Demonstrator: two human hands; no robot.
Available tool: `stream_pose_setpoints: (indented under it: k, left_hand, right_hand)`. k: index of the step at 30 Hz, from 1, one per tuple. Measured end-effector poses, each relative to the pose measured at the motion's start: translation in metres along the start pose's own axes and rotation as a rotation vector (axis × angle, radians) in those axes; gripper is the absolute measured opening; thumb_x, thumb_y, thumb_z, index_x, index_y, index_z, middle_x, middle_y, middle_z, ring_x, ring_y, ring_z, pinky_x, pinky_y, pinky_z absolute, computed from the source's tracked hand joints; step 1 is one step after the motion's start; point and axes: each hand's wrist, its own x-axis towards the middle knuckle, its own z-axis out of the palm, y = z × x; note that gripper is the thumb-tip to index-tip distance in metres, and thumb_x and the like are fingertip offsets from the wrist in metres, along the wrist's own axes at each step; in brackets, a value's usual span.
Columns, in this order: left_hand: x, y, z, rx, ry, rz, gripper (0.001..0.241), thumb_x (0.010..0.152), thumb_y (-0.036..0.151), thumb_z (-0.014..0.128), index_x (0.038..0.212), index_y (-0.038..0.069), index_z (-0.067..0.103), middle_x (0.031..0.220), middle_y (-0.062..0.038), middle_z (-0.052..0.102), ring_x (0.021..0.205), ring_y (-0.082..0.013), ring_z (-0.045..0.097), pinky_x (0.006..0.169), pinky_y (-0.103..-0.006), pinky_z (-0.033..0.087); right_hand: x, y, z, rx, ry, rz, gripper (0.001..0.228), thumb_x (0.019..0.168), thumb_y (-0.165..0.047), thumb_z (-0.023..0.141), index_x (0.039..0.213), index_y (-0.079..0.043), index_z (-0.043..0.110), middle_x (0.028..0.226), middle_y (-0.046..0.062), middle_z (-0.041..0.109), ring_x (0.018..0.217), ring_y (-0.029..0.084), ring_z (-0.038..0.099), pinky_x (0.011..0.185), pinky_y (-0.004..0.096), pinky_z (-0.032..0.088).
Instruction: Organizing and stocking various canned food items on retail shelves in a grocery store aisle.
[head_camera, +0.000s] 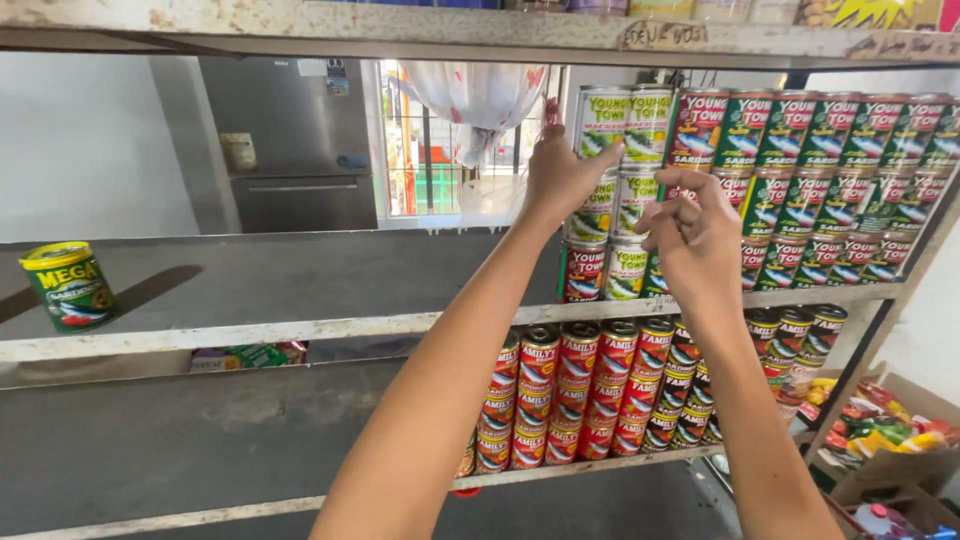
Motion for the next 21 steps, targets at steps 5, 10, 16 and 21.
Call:
stream_pose_setpoints:
  k: [5, 10, 16, 21]
  left_hand:
    - [0.011, -0.007, 0.024, -0.153, -0.034, -0.197, 0.055, 0.069, 0.046, 0.083, 0.099, 0.001, 0.075, 0.091, -0.018, 0.08, 0.084, -0.029, 0.079, 0.078, -0.0396, 0.06]
    - [0.019, -0.022, 0.037, -0.227, 0.04, -0.255, 0.056, 0.066, 0.038, 0.089, 0.101, -0.002, 0.072, 0.093, -0.018, 0.079, 0.083, -0.0261, 0.079, 0.077, -0.0378, 0.061]
    - [0.019, -0.018, 0.033, -0.338, -0.047, -0.455, 0.051, 0.066, 0.035, 0.091, 0.098, -0.002, 0.074, 0.091, -0.015, 0.078, 0.083, -0.0235, 0.077, 0.073, -0.0398, 0.061]
    - [0.014, -0.014, 0.015, -0.407, 0.011, -0.16, 0.047, 0.076, 0.04, 0.084, 0.105, 0.004, 0.078, 0.095, -0.01, 0.082, 0.085, -0.0194, 0.079, 0.078, -0.0336, 0.06]
  right_hand:
    - [0.006, 0.025, -0.012, 0.028, -0.052, -0.045, 0.037, 0.095, 0.006, 0.054, 0.132, 0.002, 0.053, 0.093, 0.011, 0.067, 0.086, 0.011, 0.069, 0.075, 0.026, 0.058]
    - [0.005, 0.038, -0.013, 0.013, -0.098, 0.005, 0.035, 0.095, 0.004, 0.053, 0.13, 0.001, 0.052, 0.091, 0.009, 0.069, 0.085, 0.012, 0.07, 0.075, 0.027, 0.059]
    - [0.008, 0.053, -0.01, 0.006, -0.102, 0.061, 0.033, 0.097, 0.003, 0.052, 0.131, 0.001, 0.053, 0.087, 0.009, 0.07, 0.081, 0.012, 0.067, 0.072, 0.026, 0.055]
    - [0.01, 0.045, 0.003, 0.028, -0.088, -0.056, 0.035, 0.095, 0.006, 0.051, 0.129, 0.002, 0.055, 0.089, 0.008, 0.068, 0.083, 0.01, 0.068, 0.072, 0.024, 0.054]
